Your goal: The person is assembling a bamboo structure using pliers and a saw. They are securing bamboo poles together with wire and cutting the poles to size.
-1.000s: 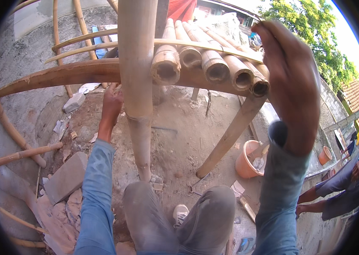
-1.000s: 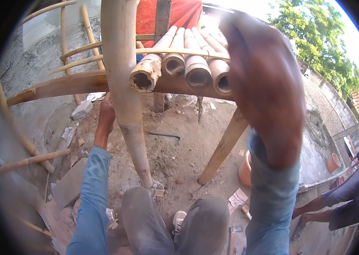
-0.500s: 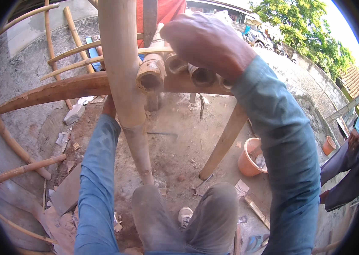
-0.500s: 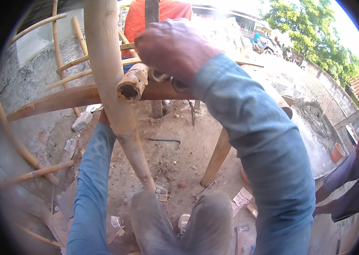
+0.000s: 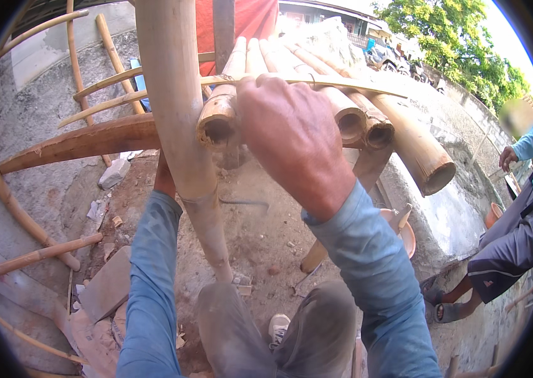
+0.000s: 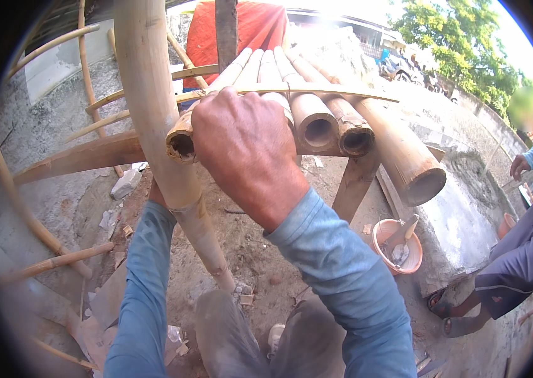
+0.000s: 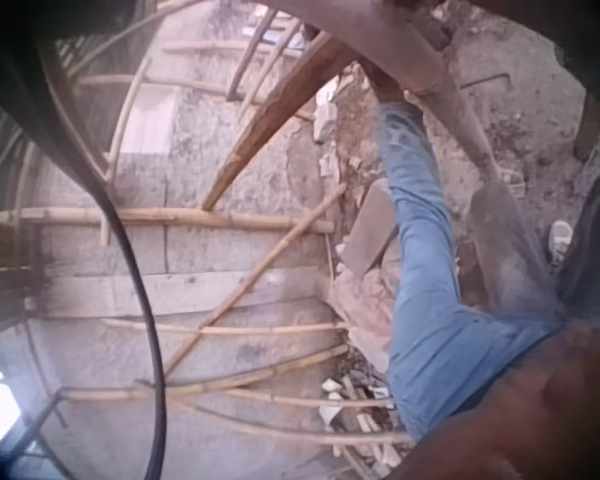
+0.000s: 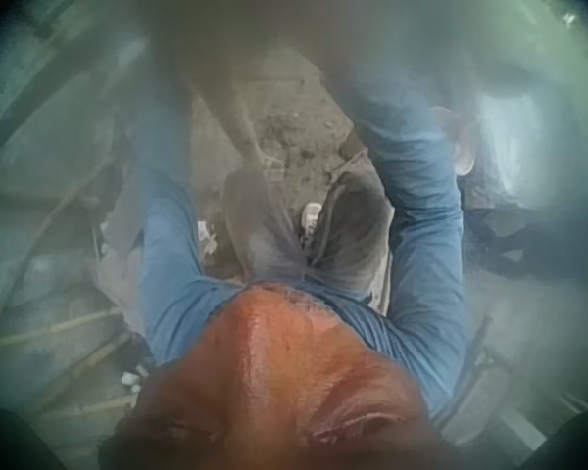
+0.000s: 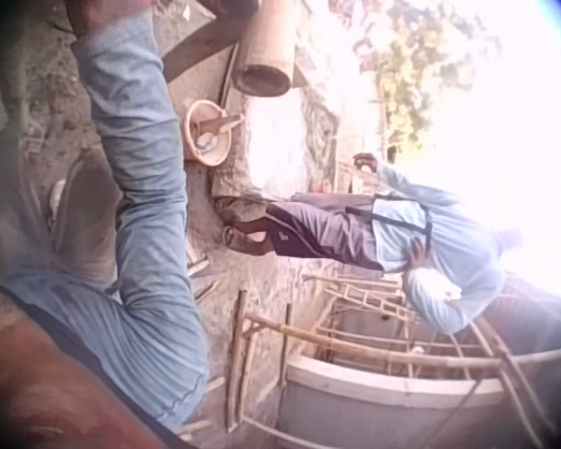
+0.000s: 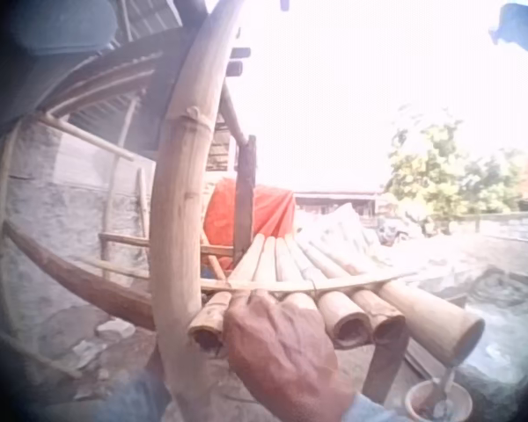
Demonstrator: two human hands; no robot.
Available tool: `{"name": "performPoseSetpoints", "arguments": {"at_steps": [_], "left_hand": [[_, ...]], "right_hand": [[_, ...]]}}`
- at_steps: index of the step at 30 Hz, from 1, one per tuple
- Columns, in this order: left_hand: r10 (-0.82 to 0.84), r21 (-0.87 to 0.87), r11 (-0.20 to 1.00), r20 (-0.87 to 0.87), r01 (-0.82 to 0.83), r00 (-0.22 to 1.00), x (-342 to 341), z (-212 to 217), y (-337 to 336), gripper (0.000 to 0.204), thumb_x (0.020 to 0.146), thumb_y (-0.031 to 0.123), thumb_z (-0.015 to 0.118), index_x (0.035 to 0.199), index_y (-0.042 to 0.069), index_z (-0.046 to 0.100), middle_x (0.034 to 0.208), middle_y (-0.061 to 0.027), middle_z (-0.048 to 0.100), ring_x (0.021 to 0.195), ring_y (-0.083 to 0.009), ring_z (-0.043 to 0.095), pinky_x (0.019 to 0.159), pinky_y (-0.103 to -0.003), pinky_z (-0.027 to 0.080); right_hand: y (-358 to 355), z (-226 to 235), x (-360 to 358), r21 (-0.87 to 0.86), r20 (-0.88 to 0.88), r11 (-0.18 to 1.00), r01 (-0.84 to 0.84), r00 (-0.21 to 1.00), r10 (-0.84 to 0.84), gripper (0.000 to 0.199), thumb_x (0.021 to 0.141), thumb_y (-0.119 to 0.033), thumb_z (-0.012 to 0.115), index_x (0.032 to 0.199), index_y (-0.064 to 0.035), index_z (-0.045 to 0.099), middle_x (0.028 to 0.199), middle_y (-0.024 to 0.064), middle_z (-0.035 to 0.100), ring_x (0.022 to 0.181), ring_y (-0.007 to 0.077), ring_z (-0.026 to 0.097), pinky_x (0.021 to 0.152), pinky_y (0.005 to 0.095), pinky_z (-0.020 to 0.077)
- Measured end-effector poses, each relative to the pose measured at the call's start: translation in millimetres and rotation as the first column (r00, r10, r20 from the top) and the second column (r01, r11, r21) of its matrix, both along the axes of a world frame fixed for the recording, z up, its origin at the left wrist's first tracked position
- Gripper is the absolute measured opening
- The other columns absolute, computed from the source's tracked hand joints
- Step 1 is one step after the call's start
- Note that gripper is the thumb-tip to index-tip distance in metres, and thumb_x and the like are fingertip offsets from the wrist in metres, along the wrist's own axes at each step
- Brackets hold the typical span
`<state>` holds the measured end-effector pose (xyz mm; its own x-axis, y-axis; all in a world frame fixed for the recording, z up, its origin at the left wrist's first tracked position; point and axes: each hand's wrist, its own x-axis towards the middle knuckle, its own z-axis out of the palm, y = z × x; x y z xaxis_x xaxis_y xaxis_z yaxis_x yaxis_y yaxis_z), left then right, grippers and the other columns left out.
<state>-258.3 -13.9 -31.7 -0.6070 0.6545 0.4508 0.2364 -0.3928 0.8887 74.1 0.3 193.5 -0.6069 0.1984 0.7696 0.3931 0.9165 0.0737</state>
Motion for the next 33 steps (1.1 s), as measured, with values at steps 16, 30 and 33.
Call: {"name": "performPoseSetpoints", "arguments": {"at_steps": [16,30,33], "left_hand": [[-0.215,0.009,0.976,-0.078,0.216,0.974,11,16,37,0.047,0.104,0.031,0.071,0.138,0.000,0.062,0.128,-0.0101,0.072,0.111,-0.0182,0.070,0.095,-0.032,0.054],[-0.342,-0.129,0.936,-0.116,0.327,0.933,25,-5,18,0.045,0.105,0.030,0.070,0.138,0.000,0.062,0.128,-0.0105,0.072,0.111,-0.0180,0.070,0.095,-0.032,0.055],[-0.346,-0.143,0.933,-0.111,0.330,0.932,29,-10,17,0.045,0.105,0.030,0.069,0.138,0.000,0.062,0.128,-0.0106,0.072,0.111,-0.0179,0.070,0.095,-0.032,0.055]], "right_hand": [[12,-98,-12,-0.263,-0.521,0.832,-0.489,0.797,0.305,0.035,0.102,-0.002,0.057,0.134,0.0098,0.062,0.093,0.0217,0.069,0.078,0.0332,0.073,0.069,0.0446,0.0570],[41,-153,-42,-0.485,-0.818,0.068,-0.872,0.480,0.318,0.029,0.112,-0.026,0.061,0.112,0.0009,0.072,0.078,-0.0020,0.060,0.071,0.0053,0.052,0.064,0.0251,0.0439],[34,-143,-29,-0.525,-0.801,0.061,-0.849,0.517,0.302,0.030,0.112,-0.027,0.062,0.112,0.0018,0.073,0.083,0.0001,0.066,0.076,0.0061,0.058,0.069,0.0253,0.0477]]}}
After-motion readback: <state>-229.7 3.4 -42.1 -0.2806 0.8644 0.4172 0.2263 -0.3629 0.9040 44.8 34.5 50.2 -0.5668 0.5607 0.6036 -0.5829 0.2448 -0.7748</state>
